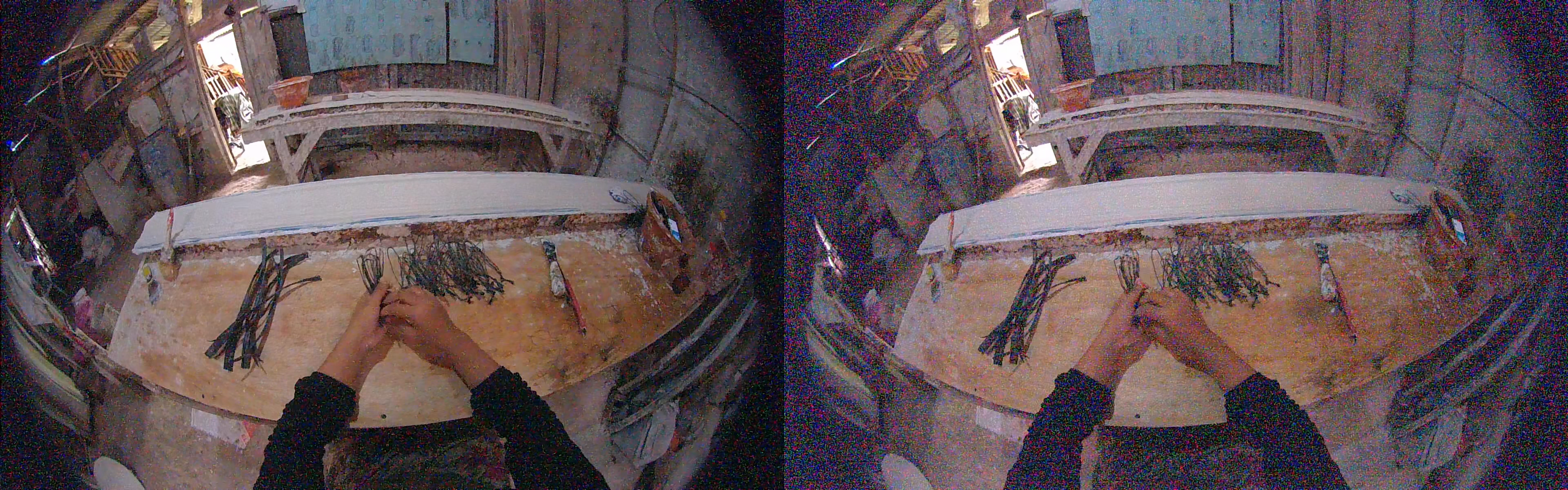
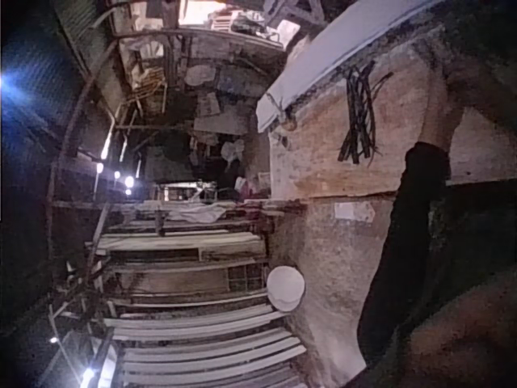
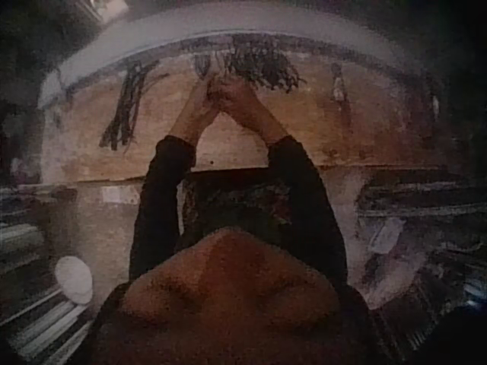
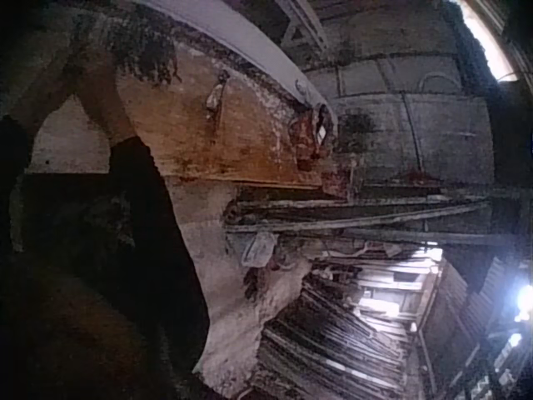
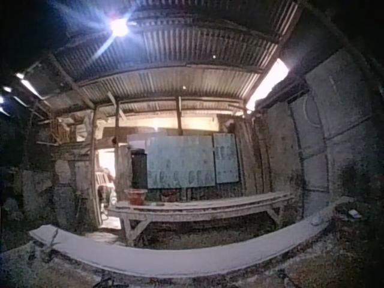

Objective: The person repeatedly picks up black cable ties from a wooden workbench, loops them around a bundle, and pulls them tight by hand. The tied bundles are placed back on the table. The task continues with multiple cable ties throughout the clip.

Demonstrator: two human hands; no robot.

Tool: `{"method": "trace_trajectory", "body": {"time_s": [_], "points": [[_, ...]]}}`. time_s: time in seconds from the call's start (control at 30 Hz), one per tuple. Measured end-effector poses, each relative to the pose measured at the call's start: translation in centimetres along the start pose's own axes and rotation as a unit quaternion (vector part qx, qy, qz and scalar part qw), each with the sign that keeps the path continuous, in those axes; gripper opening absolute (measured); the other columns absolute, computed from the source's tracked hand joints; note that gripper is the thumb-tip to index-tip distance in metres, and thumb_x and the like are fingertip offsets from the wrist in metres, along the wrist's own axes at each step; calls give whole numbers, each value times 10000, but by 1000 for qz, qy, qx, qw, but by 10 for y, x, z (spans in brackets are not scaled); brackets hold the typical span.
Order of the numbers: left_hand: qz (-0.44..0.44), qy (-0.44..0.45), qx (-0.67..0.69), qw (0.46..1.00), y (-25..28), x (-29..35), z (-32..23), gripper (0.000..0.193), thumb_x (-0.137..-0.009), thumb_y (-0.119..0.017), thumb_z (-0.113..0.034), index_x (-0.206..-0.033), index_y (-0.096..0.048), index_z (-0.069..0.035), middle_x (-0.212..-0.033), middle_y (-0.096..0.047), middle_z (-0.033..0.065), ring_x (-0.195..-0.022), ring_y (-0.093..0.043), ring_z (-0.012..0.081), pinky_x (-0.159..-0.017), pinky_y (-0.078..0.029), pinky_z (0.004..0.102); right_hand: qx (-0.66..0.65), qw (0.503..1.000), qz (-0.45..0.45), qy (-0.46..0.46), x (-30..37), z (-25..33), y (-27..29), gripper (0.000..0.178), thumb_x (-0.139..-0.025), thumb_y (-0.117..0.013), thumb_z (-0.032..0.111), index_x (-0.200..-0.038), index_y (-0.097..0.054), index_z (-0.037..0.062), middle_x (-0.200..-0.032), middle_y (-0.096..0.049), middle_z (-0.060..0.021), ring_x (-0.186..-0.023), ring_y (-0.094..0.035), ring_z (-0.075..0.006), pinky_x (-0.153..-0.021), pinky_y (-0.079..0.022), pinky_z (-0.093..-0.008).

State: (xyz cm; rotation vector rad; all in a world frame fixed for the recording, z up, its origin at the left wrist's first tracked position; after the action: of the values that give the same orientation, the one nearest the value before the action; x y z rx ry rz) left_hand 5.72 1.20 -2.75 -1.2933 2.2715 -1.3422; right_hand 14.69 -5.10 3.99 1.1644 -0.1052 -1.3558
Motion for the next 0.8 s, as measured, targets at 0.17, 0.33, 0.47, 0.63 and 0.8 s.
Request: {"method": "trace_trajectory", "body": {"time_s": [0.17,0.33,0.47,0.63,0.8], "points": [[-56,-63,-1,996,29,-19,-5,240,-934,-531,-342,-867,-491,-114,-657,-446,-19,-534,-444,108,-480,-411,264,78,992,-45,-85,2,-26,0,232,-774,-651,166,-980,-632,61,-993,-590,-120,-952,-544,-317,-839,-431,-408],[-29,-66,-12,997,34,-27,-5,286,-924,-538,-371,-881,-475,-95,-624,-394,-28,-508,-389,85,-469,-382,253,258,930,-102,-243,15,-67,8,346,-783,-665,290,-1063,-620,91,-1014,-589,-123,-1004,-524,-320,-882,-405,-428],[-27,-74,-9,997,22,-16,-8,294,-914,-552,-370,-895,-475,-87,-621,-388,-30,-508,-381,79,-463,-360,238,233,929,-66,-281,22,-85,4,405,-774,-671,368,-1077,-630,103,-1040,-599,-109,-1013,-527,-310,-886,-403,-432],[-34,-56,6,998,24,-18,-6,281,-917,-548,-368,-900,-482,-95,-626,-388,-37,-505,-374,78,-460,-354,230,218,930,-42,-292,17,-84,4,338,-766,-678,378,-955,-683,98,-968,-636,-113,-950,-565,-309,-884,-405,-427],[-15,-58,-34,998,32,-23,-4,269,-922,-544,-359,-904,-488,-97,-630,-394,-34,-514,-376,81,-447,-344,224,191,919,-54,-339,11,-69,13,286,-747,-689,367,-862,-700,105,-902,-660,-122,-894,-599,-308,-879,-400,-437]]}}
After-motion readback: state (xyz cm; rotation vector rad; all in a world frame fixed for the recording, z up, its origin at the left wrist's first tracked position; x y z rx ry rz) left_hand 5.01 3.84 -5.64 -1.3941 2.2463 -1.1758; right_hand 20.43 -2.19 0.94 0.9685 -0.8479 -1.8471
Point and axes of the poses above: each hand's wrist, its own x-axis away from the middle knuckle, its own y-axis out of the back of the hand, z = x × y, the point moved 4 cm from there along -x, towards the middle knuckle
